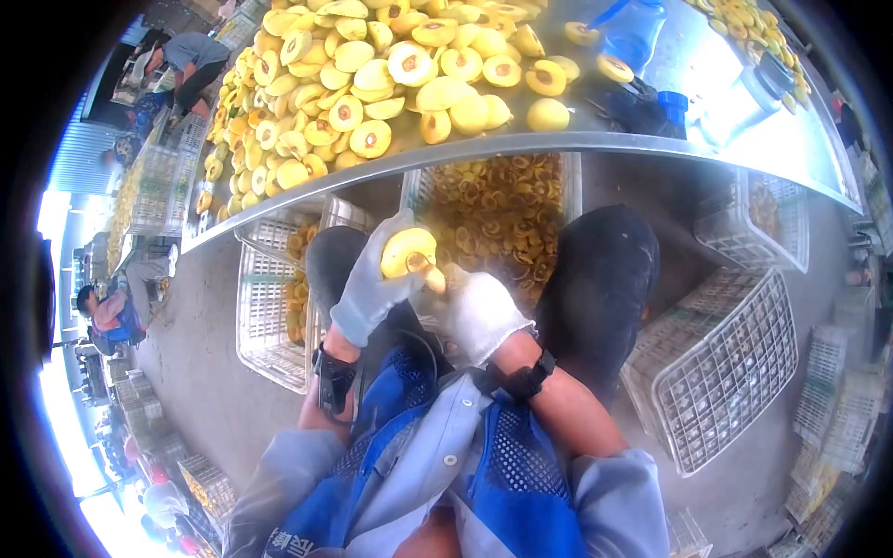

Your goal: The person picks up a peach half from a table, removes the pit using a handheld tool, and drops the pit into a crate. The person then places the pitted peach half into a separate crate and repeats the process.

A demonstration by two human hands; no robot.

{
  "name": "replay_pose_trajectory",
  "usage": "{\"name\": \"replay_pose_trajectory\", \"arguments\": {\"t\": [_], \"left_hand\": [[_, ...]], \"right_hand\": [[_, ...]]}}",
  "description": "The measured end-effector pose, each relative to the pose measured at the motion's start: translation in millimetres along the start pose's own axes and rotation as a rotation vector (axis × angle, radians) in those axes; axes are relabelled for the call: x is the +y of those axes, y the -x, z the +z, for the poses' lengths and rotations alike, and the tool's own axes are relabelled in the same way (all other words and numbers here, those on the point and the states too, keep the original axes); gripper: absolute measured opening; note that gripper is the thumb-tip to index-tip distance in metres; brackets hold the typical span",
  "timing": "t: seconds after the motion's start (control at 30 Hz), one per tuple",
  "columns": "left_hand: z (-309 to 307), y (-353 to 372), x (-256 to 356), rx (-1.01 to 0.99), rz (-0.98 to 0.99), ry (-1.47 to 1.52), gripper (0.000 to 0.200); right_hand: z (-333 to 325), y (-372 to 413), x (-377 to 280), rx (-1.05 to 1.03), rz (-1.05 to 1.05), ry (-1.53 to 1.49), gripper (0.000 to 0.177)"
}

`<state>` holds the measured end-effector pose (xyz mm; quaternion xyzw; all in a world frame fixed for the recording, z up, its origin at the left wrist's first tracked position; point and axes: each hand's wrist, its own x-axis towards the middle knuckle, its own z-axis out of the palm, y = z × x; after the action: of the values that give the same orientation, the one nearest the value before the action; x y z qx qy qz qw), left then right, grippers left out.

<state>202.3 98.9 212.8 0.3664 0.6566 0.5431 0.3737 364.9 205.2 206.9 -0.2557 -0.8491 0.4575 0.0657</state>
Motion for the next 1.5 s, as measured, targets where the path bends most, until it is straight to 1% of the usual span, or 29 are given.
{"name": "replay_pose_trajectory", "arguments": {"t": [0.03,0.13,0.17,0.23,0.33,0.37,0.43,0.47,0.57,0.63,0.67,0.73,0.77,0.87,0.97,1.07,1.13,1.23,1.27,1.37,1.43,1.5], "left_hand": [[1,0,3,0.012,-0.067,0.128,0.078],[2,-2,-6,0.117,-0.02,0.21,0.072],[4,-2,-7,0.136,-0.03,0.31,0.07],[7,1,-8,0.173,-0.048,0.511,0.067],[4,-2,-12,0.159,-0.031,0.326,0.065],[6,-2,-10,0.174,0.009,0.186,0.065],[11,-1,-1,0.2,0.087,-0.092,0.065],[13,0,1,0.213,0.102,-0.117,0.066],[14,1,2,0.245,0.151,-0.235,0.068],[14,0,1,0.246,0.19,-0.368,0.07],[14,1,1,0.232,0.178,-0.309,0.072],[15,3,1,0.202,0.155,-0.19,0.075],[15,3,2,0.194,0.164,-0.217,0.077],[16,2,2,0.195,0.183,-0.279,0.082],[28,1,-1,0.252,0.176,-0.285,0.083],[35,0,5,0.304,0.146,-0.234,0.08],[36,0,6,0.311,0.094,-0.172,0.077],[40,2,6,0.344,0.099,-0.18,0.071],[41,2,4,0.359,0.13,-0.219,0.071],[45,4,-6,0.394,0.209,-0.291,0.072],[47,6,-8,0.411,0.245,-0.284,0.073],[48,7,-9,0.411,0.238,-0.271,0.075]], "right_hand": [[10,-1,6,0.013,0.041,-0.116,0.022],[29,-6,15,0.047,0.146,-0.446,0.026],[32,-6,17,0.055,0.178,-0.551,0.028],[30,-5,13,0.009,0.245,-0.643,0.025],[14,-4,-2,-0.094,0.348,-0.722,0.022],[10,-3,-4,-0.132,0.383,-0.739,0.022],[14,-3,1,-0.179,0.334,-0.845,0.018],[15,-2,3,-0.203,0.309,-0.898,0.016],[-3,-2,-9,-0.34,0.48,-0.903,0.013],[11,1,-1,-0.275,0.333,-0.931,0.012],[17,2,4,-0.243,0.26,-0.944,0.012],[20,2,9,-0.268,0.303,-0.98,0.012],[21,2,12,-0.279,0.326,-0.999,0.012],[23,0,17,-0.36,0.387,-0.981,0.023],[12,3,11,-0.401,0.396,-1.056,0.023],[1,3,1,-0.367,0.313,-1.042,0.023],[16,2,13,-0.355,0.335,-0.951,0.024],[22,1,19,-0.326,0.294,-0.861,0.026],[21,1,17,-0.314,0.267,-0.84,0.027],[17,5,12,-0.317,0.272,-1.029,0.027],[16,6,11,-0.32,0.274,-1.034,0.027],[18,6,13,-0.314,0.27,-0.996,0.026]]}}
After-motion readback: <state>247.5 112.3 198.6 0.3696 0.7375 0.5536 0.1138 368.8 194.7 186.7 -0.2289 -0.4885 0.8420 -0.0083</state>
